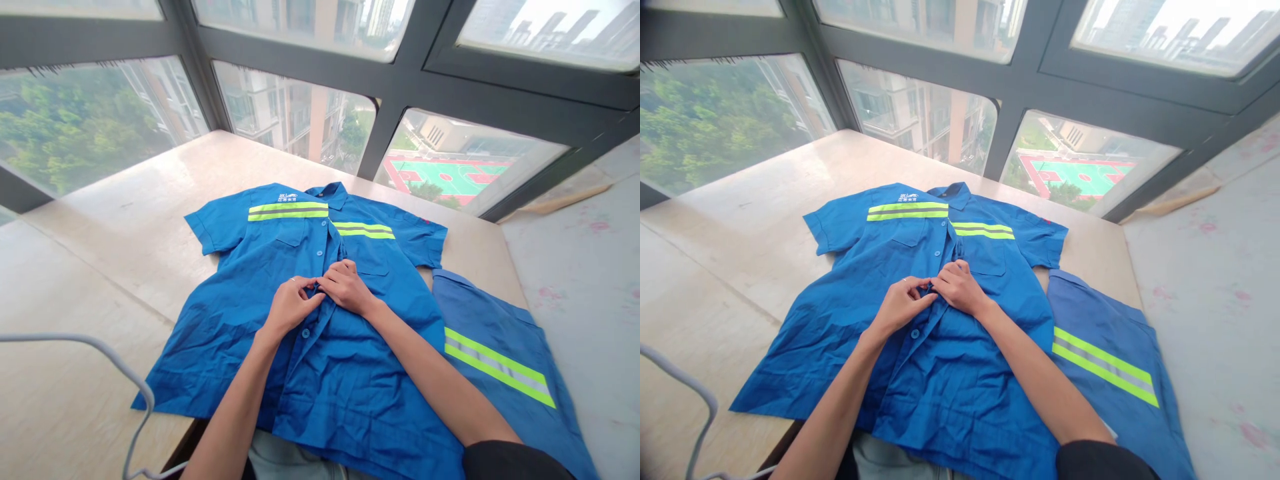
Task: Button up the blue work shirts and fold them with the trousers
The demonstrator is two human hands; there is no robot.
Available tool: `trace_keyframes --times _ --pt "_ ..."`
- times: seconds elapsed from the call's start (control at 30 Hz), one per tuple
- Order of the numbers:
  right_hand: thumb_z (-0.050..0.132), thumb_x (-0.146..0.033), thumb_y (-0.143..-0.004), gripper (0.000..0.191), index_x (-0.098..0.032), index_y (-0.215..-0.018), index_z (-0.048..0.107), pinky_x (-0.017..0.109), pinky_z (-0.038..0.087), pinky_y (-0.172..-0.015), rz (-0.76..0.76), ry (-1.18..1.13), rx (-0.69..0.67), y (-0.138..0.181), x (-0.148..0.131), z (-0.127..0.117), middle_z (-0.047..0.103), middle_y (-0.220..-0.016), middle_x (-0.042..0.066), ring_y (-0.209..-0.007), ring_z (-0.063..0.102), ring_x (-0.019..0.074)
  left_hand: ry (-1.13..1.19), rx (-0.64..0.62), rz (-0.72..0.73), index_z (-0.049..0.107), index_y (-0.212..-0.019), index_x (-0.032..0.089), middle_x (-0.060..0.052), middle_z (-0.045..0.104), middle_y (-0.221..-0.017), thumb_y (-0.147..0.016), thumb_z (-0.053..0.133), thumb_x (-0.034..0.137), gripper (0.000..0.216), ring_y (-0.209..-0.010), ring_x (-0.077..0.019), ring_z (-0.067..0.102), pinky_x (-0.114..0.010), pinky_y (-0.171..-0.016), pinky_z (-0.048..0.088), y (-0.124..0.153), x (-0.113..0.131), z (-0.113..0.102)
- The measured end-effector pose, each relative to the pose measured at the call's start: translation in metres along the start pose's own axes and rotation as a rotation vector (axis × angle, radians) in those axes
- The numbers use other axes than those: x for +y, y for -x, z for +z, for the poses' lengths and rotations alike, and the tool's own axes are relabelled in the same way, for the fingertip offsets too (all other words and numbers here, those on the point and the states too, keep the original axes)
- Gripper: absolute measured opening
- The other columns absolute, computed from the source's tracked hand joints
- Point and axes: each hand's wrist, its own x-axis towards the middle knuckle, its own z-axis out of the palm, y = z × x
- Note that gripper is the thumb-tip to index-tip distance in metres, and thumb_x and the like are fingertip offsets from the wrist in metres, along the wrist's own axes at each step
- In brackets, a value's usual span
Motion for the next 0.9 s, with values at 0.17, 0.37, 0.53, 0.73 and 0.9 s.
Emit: trace_keyframes --times 0.17,0.37,0.53,0.73,0.9 --pt "0.046 -0.025 -0.101 0.022 -0.020 -0.094 0.067 0.039 0.026 -0.092 0.023 -0.028 -0.027 -0.001 0.001 0.000 0.064 -0.086 0.005 -0.096 0.048 0.0204 -0.120 0.043 -0.006 0.076 -0.100 0.021 -0.003 0.074 -0.087 -0.083 0.060 0.022 0.023 -0.071 -0.0158 0.064 -0.027 -0.069 0.046 0.000 -0.001 0.008" --pt "0.046 -0.028 -0.102 0.025 -0.021 -0.094 0.068 0.039 0.025 -0.090 0.081 -0.078 -0.049 -0.003 0.000 -0.001 0.066 -0.088 0.005 -0.096 0.048 0.0207 -0.163 0.078 -0.077 0.075 -0.095 0.020 -0.003 0.074 -0.088 -0.083 0.061 0.024 0.019 -0.078 -0.0193 0.066 -0.029 -0.070 0.046 -0.001 0.009 0.011" --pt "0.048 -0.026 -0.100 0.022 -0.022 -0.099 0.070 0.039 0.026 -0.090 0.144 -0.219 -0.056 -0.003 0.003 0.000 0.069 -0.091 0.005 -0.098 0.050 0.0208 -0.151 0.147 -0.066 0.074 -0.091 0.019 -0.006 0.073 -0.089 -0.085 0.063 0.031 0.018 -0.081 -0.0201 0.066 -0.029 -0.072 0.047 0.001 0.008 0.016" --pt "0.055 -0.028 -0.097 0.018 -0.025 -0.097 0.072 0.039 0.028 -0.092 0.244 -0.407 -0.077 -0.003 0.005 -0.001 0.070 -0.094 0.003 -0.101 0.052 0.0207 -0.082 0.283 -0.086 0.073 -0.093 0.016 -0.005 0.073 -0.088 -0.081 0.066 0.022 0.015 -0.066 -0.0142 0.062 -0.027 -0.070 0.048 0.004 0.003 0.024" --pt "0.058 -0.026 -0.094 0.016 -0.027 -0.095 0.074 0.040 0.029 -0.093 0.325 -0.444 -0.084 -0.006 0.003 -0.001 0.069 -0.099 0.003 -0.103 0.052 0.0211 -0.095 0.308 -0.050 0.074 -0.092 0.018 -0.002 0.073 -0.083 -0.082 0.065 0.020 0.014 -0.060 -0.0119 0.059 -0.027 -0.069 0.046 0.007 0.003 0.026"
